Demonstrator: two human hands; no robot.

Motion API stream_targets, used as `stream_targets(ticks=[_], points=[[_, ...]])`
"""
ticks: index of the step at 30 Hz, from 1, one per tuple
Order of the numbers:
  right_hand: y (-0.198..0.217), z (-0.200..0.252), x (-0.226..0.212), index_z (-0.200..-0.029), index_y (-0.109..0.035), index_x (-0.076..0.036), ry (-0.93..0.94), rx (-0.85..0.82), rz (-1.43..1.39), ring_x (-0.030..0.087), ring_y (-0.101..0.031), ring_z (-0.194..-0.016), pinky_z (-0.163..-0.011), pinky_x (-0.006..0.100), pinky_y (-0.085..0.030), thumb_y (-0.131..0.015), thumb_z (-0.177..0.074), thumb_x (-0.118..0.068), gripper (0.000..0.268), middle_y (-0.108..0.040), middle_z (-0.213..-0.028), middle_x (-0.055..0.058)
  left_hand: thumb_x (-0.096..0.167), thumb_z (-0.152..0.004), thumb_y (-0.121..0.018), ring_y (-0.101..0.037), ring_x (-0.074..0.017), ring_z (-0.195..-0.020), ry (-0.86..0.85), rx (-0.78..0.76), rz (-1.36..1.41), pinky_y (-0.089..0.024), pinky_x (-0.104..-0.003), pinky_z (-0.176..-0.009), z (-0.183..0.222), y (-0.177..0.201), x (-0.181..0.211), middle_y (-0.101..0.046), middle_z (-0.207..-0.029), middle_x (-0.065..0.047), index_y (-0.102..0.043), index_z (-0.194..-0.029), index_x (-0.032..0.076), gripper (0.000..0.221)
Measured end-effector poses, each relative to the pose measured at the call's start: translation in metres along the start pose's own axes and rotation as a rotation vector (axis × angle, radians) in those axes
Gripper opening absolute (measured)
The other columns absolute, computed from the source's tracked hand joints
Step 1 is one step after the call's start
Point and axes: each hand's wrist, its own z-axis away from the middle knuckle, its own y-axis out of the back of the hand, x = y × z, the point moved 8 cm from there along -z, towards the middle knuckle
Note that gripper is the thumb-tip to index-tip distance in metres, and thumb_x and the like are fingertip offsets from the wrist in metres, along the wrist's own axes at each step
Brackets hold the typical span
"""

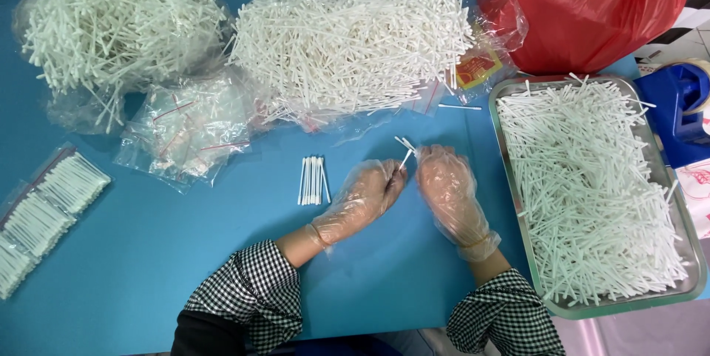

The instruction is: The person, wearing gloves, gathers several cotton swabs from a large pile and organizes them into a neat row on a blue surface before sliding them into a small plastic bag.

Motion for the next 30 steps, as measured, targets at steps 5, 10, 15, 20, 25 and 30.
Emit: stream_targets(ticks=[5, 10, 15, 20, 25, 30], points=[[0.003, -0.01, -0.004, -0.109, -0.067, -0.022, 0.033, -0.003, -0.021, 0.025, -0.07, -0.099, -0.076, 0.036, -0.058, -0.052, -0.103, -0.047, 0.03, -0.069, -0.098, 0.003, 0.007, -0.098, -0.046, -0.066, -0.0119, -0.069, 0.077, 0.084, 0.594, -0.058, -0.025, -0.065, 0.001, -0.004, -0.001, -0.067, -0.073, -0.001, -0.067, -0.094, 0.01, 0.022], [0.014, -0.001, -0.006, -0.104, -0.066, -0.021, 0.071, 0.0, -0.04, 0.025, -0.071, -0.092, -0.071, 0.035, -0.058, -0.049, -0.104, -0.051, 0.035, -0.068, -0.09, 0.003, 0.002, -0.103, -0.045, -0.064, -0.0149, -0.079, 0.097, 0.277, 0.902, -0.06, -0.026, -0.074, -0.002, 0.005, -0.009, -0.067, -0.084, -0.012, -0.064, -0.102, -0.003, 0.019], [0.008, 0.005, -0.034, -0.112, -0.061, -0.02, 0.138, -0.114, -0.416, 0.027, -0.074, -0.092, -0.069, 0.041, -0.059, -0.053, -0.098, -0.029, 0.018, -0.073, -0.088, 0.006, 0.007, -0.101, -0.056, -0.063, -0.0163, -0.088, 0.151, 0.28, 0.748, -0.058, -0.037, -0.079, -0.001, 0.013, 0.003, -0.074, -0.095, -0.017, -0.075, -0.108, 0.002, 0.021], [0.006, 0.012, -0.047, -0.108, -0.065, -0.003, 0.162, -0.147, -0.211, 0.047, -0.068, -0.09, -0.071, 0.054, -0.057, -0.055, -0.1, -0.023, 0.023, -0.07, -0.088, 0.025, 0.031, -0.103, -0.059, -0.063, -0.0115, -0.094, 0.19, 0.237, 0.771, -0.056, -0.033, -0.087, 0.002, 0.009, -0.006, -0.077, -0.1, -0.007, -0.078, -0.115, 0.018, 0.026], [0.018, 0.007, -0.059, -0.105, -0.064, -0.002, 0.288, -0.084, -0.193, 0.046, -0.068, -0.079, -0.063, 0.054, -0.056, -0.057, -0.1, -0.02, 0.02, -0.068, -0.077, 0.023, 0.03, -0.102, -0.064, -0.066, -0.0095, -0.094, 0.159, 0.32, 0.83, -0.057, -0.031, -0.09, 0.004, 0.008, -0.004, -0.077, -0.095, -0.006, -0.08, -0.107, 0.014, 0.023], [0.048, 0.002, -0.062, -0.101, -0.061, -0.012, 0.2, -0.073, -0.245, 0.031, -0.073, -0.075, -0.057, 0.04, -0.056, -0.056, -0.105, -0.037, 0.026, -0.067, -0.07, 0.01, 0.024, -0.105, -0.062, -0.06, -0.009, -0.091, 0.043, 0.492, 0.726, -0.058, -0.032, -0.086, 0.002, 0.032, -0.006, -0.077, -0.089, -0.009, -0.078, -0.098, 0.007, 0.024]])
